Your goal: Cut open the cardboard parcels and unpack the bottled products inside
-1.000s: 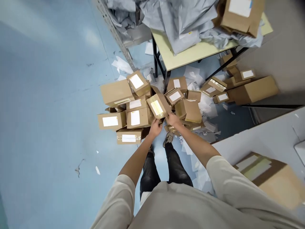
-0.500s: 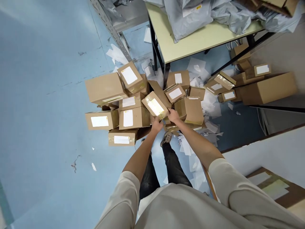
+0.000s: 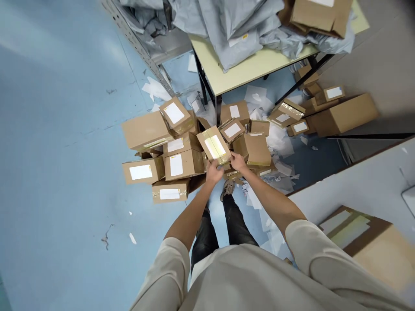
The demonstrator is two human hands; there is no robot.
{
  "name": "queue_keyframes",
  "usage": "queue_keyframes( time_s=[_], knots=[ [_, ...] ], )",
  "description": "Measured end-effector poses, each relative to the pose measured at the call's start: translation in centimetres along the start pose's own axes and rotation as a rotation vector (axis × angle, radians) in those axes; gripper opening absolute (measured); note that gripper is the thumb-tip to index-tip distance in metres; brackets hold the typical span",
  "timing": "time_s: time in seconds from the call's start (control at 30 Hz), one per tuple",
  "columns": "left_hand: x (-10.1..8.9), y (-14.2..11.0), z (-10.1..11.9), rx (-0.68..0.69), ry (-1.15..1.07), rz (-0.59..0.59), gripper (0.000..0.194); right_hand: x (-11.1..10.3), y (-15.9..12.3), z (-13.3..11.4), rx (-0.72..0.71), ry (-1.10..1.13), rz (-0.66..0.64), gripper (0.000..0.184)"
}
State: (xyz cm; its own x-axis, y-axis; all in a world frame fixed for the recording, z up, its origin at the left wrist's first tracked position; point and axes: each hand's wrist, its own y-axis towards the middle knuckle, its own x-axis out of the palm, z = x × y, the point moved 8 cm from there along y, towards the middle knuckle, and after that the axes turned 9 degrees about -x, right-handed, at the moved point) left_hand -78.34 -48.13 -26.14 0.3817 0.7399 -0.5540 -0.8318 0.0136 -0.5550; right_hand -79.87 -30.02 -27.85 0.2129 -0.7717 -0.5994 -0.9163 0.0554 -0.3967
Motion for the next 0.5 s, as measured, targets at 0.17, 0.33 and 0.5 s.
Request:
queue_keyframes(
  time_s=[0.17,0.33,0.5],
  knots=[
    [-3.9,-5.4,5.1,0.161,0.101,0.004,0.045,-4.8,-6.2,-4.4,-0.018,0.032,0.164,0.041],
    [-7.2,-12.8,11.1,0.416,0.147,-0.006,0.049,-10.9,-15.4,-8.7,0.002,0.044,0.409,0.041],
    [-8.0,-21.1,17.3,0.642,0.213,-0.044,0.049,-16.1,-26.7,-10.4,0.097,0.057,0.634,0.045]
  ],
)
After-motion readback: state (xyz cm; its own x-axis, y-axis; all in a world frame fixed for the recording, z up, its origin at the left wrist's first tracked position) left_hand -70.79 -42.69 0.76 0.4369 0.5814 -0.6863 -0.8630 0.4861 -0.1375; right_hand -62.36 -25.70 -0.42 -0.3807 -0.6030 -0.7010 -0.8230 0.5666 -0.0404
